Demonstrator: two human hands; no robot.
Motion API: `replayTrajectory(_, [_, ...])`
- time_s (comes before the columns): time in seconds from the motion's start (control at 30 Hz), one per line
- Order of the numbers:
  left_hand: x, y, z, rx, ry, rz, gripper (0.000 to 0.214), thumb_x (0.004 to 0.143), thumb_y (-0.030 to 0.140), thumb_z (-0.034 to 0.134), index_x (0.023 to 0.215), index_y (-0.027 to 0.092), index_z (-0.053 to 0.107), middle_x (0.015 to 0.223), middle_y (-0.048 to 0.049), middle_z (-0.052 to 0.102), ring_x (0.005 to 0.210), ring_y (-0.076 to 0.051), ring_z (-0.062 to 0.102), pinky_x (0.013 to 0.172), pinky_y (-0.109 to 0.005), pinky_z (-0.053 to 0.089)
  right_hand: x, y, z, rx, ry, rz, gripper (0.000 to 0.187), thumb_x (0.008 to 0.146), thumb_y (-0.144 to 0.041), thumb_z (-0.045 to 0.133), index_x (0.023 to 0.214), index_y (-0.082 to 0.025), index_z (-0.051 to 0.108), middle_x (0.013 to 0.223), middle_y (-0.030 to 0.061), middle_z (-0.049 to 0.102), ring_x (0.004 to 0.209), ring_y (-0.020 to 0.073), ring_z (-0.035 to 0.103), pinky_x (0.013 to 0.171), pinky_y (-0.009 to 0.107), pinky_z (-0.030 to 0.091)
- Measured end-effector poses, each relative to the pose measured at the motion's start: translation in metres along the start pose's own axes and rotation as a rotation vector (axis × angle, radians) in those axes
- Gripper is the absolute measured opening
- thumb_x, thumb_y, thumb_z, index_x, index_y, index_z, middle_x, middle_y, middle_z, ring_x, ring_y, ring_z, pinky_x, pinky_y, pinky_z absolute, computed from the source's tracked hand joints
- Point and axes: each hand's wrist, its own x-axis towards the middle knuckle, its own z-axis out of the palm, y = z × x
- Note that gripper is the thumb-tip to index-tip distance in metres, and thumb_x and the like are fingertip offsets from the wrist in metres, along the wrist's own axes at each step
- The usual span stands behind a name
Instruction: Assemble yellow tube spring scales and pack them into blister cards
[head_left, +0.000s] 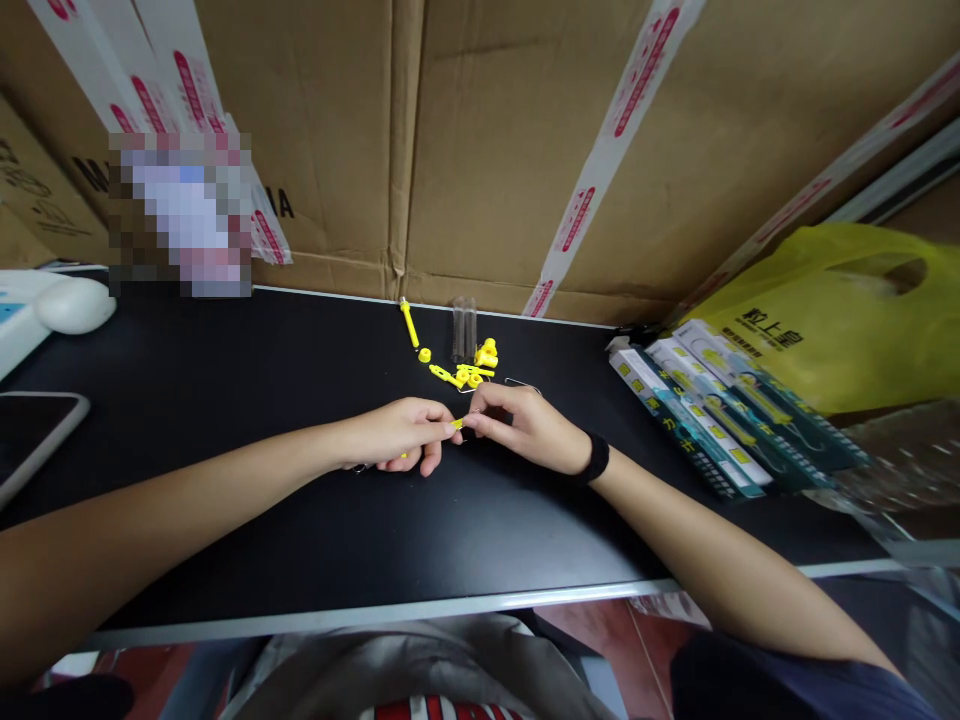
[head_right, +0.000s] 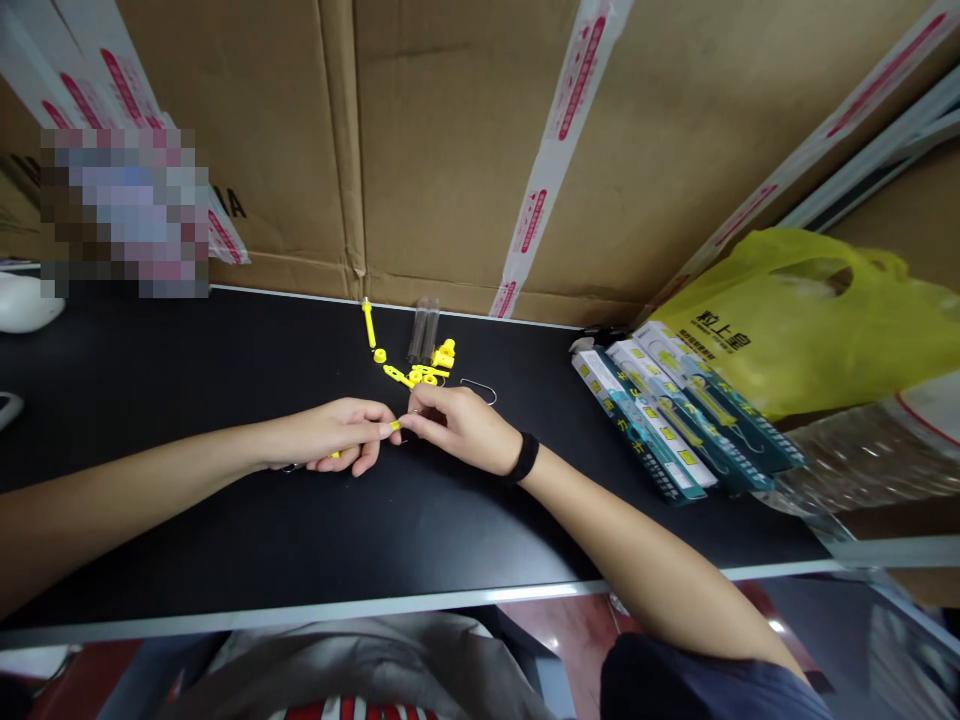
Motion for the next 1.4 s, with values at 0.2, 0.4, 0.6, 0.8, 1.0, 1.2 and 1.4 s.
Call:
replayTrajectory(0.2, [0.000, -0.002, 0.000, -0.012, 0.017, 0.009, 0.022, 0.093, 0.037, 0.044, 0.093, 0.017, 0.052, 0.057, 0.0038, 0.057, 0.032, -0.004, 0.033, 0.030, -0.013, 0.022, 0.000, 0.005, -0.005, -0.042, -0.084, -0.045, 0.029, 0.092, -0.043, 0.053, 0.077, -0.017, 0.054, 0.069, -0.0007, 0.056, 0.060, 0.0100, 0.049, 0.059, 0.021, 0.039])
replayTrajectory(0.4, [0.000, 0.001, 0.004, 0.002, 0.062, -0.028, 0.019, 0.094, 0.033, 0.041, 0.084, 0.019, 0.048, 0.051, 0.0057, 0.054, 0.030, -0.004, 0.030, 0.029, -0.013, 0.020, 0.000, 0.004, -0.011, -0.188, -0.173, -0.120, 0.027, 0.095, -0.034, 0.049, 0.076, -0.017, 0.056, 0.067, -0.0009, 0.055, 0.059, 0.0099, 0.046, 0.060, 0.022, 0.035])
replayTrajectory(0.6, [0.000, 0.001, 0.005, 0.060, 0.082, -0.031, 0.021, 0.095, 0.032, 0.039, 0.080, 0.019, 0.048, 0.045, 0.0075, 0.049, 0.028, -0.004, 0.028, 0.028, -0.013, 0.020, 0.000, 0.000, -0.011, -0.351, -0.217, -0.156, 0.031, 0.099, -0.034, 0.042, 0.079, -0.016, 0.057, 0.073, 0.0027, 0.061, 0.065, 0.0124, 0.052, 0.064, 0.023, 0.036])
replayTrajectory(0.8, [0.003, -0.003, 0.004, 0.070, 0.090, -0.029, 0.021, 0.094, 0.032, 0.040, 0.084, 0.018, 0.052, 0.045, 0.0073, 0.048, 0.030, -0.004, 0.030, 0.030, -0.013, 0.022, -0.003, -0.007, -0.014, -0.616, -0.191, -0.186, 0.030, 0.100, -0.032, 0.039, 0.085, -0.017, 0.059, 0.079, 0.0056, 0.064, 0.071, 0.0152, 0.055, 0.067, 0.026, 0.035])
replayTrajectory(1.0, [0.000, 0.001, 0.005, 0.095, 0.096, -0.061, 0.019, 0.093, 0.028, 0.040, 0.081, 0.017, 0.049, 0.048, 0.0077, 0.045, 0.033, -0.004, 0.030, 0.031, -0.013, 0.024, -0.003, -0.003, -0.007, -0.610, -0.151, -0.205, 0.020, 0.094, -0.025, 0.045, 0.080, -0.018, 0.058, 0.074, 0.0038, 0.062, 0.067, 0.0151, 0.055, 0.063, 0.027, 0.034])
replayTrajectory(1.2, [-0.002, 0.003, 0.006, 0.046, 0.069, -0.056, 0.021, 0.095, 0.028, 0.037, 0.079, 0.018, 0.045, 0.050, 0.0087, 0.040, 0.037, -0.004, 0.030, 0.033, -0.012, 0.024, -0.003, 0.002, -0.001, -0.427, -0.106, -0.207, 0.018, 0.095, -0.025, 0.046, 0.085, -0.018, 0.058, 0.075, 0.0035, 0.063, 0.068, 0.0139, 0.056, 0.065, 0.024, 0.038])
replayTrajectory(1.4, [-0.002, 0.004, 0.007, 0.049, 0.091, -0.047, 0.021, 0.096, 0.030, 0.038, 0.085, 0.016, 0.048, 0.051, 0.0084, 0.039, 0.037, -0.004, 0.030, 0.033, -0.014, 0.024, -0.003, 0.001, 0.002, -0.201, -0.024, -0.150, 0.019, 0.095, -0.029, 0.050, 0.079, -0.018, 0.053, 0.066, -0.0014, 0.056, 0.056, 0.0090, 0.047, 0.057, 0.020, 0.036])
